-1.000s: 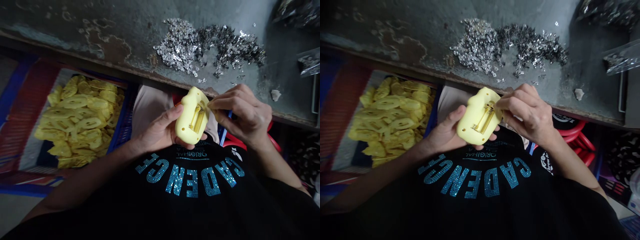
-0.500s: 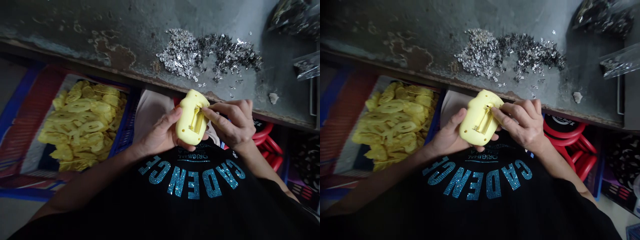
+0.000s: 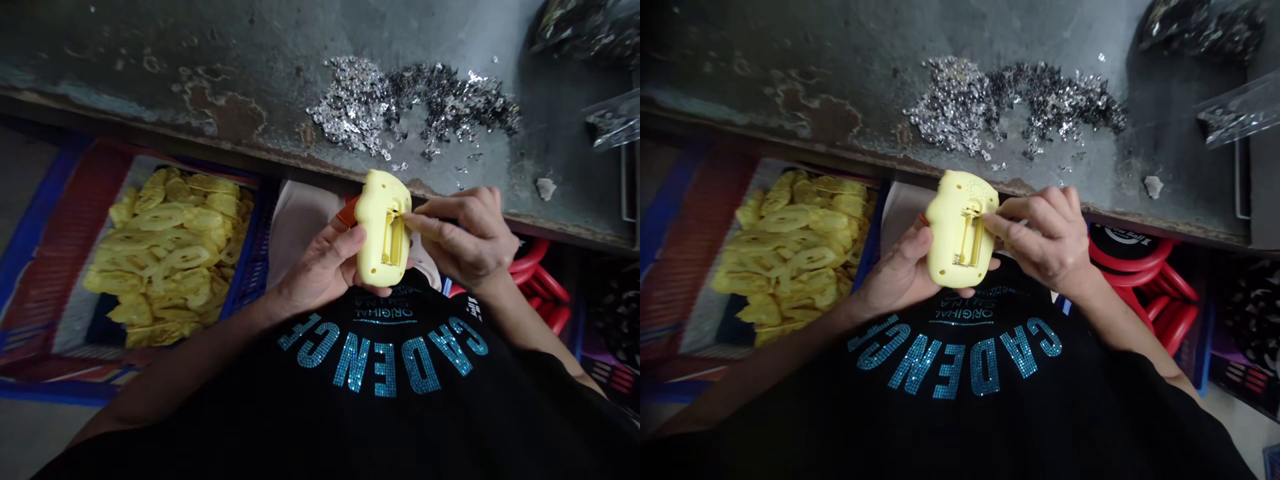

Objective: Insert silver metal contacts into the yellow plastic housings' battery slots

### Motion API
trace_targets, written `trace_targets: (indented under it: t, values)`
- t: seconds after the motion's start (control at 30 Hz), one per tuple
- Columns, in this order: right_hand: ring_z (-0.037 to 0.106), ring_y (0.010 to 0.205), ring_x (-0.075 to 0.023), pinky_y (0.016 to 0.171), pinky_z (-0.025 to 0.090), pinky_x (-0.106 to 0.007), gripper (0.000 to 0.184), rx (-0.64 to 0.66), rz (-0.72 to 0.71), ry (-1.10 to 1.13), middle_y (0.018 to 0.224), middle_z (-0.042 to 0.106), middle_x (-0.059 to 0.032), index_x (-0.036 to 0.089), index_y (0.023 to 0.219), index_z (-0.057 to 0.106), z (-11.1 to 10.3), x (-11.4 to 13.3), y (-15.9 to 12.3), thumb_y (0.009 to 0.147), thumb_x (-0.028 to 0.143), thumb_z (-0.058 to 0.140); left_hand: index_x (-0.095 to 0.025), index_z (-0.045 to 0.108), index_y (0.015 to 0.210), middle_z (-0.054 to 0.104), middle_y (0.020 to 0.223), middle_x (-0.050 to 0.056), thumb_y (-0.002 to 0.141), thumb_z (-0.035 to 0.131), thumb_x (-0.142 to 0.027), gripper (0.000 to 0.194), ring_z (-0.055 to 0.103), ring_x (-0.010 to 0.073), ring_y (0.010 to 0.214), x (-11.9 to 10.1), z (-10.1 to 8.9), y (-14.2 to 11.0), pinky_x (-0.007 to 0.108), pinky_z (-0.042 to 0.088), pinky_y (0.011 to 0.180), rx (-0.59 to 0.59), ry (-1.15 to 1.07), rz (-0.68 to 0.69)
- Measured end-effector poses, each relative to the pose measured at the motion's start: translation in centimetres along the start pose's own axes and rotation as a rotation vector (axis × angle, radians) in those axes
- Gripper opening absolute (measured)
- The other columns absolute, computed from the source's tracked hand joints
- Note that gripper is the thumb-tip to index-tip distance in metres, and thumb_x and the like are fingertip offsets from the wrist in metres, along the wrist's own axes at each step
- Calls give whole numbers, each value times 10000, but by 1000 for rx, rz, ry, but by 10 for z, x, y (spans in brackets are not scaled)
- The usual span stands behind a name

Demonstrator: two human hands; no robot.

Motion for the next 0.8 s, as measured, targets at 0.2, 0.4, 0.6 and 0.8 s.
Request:
trace_targets:
  t: [0.2, 0.4, 0.6, 0.8]
  values:
    - [796, 1137, -269, 877, 674, -424, 458, 156, 469, 518, 1384, 824, -94, 305, 1473, 799, 4, -22, 14, 1024, 311, 888, -427, 517, 1792, 845, 1472, 79, 977, 949, -601, 938, 919, 347, 1063, -3, 4, -5, 288, 737, 614, -88, 124, 11]
    - [804, 1047, -241, 852, 711, -388, 561, 310, 451, 535, 1348, 785, -95, 264, 1522, 693, 20, -25, 16, 1015, 425, 870, -369, 738, 1620, 884, 1383, 50, 976, 980, -407, 689, 875, 267, 1135, -8, 9, -12, 278, 712, 884, -152, 307, 142]
    - [789, 1142, -293, 925, 704, -449, 601, 67, 364, 437, 1314, 790, -84, 335, 1573, 686, 33, -17, 1, 1001, 371, 866, -290, 809, 1586, 884, 1357, 90, 1029, 931, -337, 572, 844, 205, 991, -4, -6, -22, 249, 678, 870, -147, 449, 153]
    - [776, 1086, -279, 874, 705, -430, 634, 33, 347, 434, 1296, 797, -76, 358, 1595, 686, 48, -17, 11, 1000, 327, 905, -242, 849, 1547, 905, 1238, 95, 1011, 952, -427, 576, 821, 189, 981, -12, -26, -20, 225, 662, 870, -179, 538, 217]
Point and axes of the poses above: each hand's wrist, its own y-axis towards the middle knuckle, its own z-axis out of the palm, x = y × z, the point moved 3 cm from there along y, towards the middle knuckle
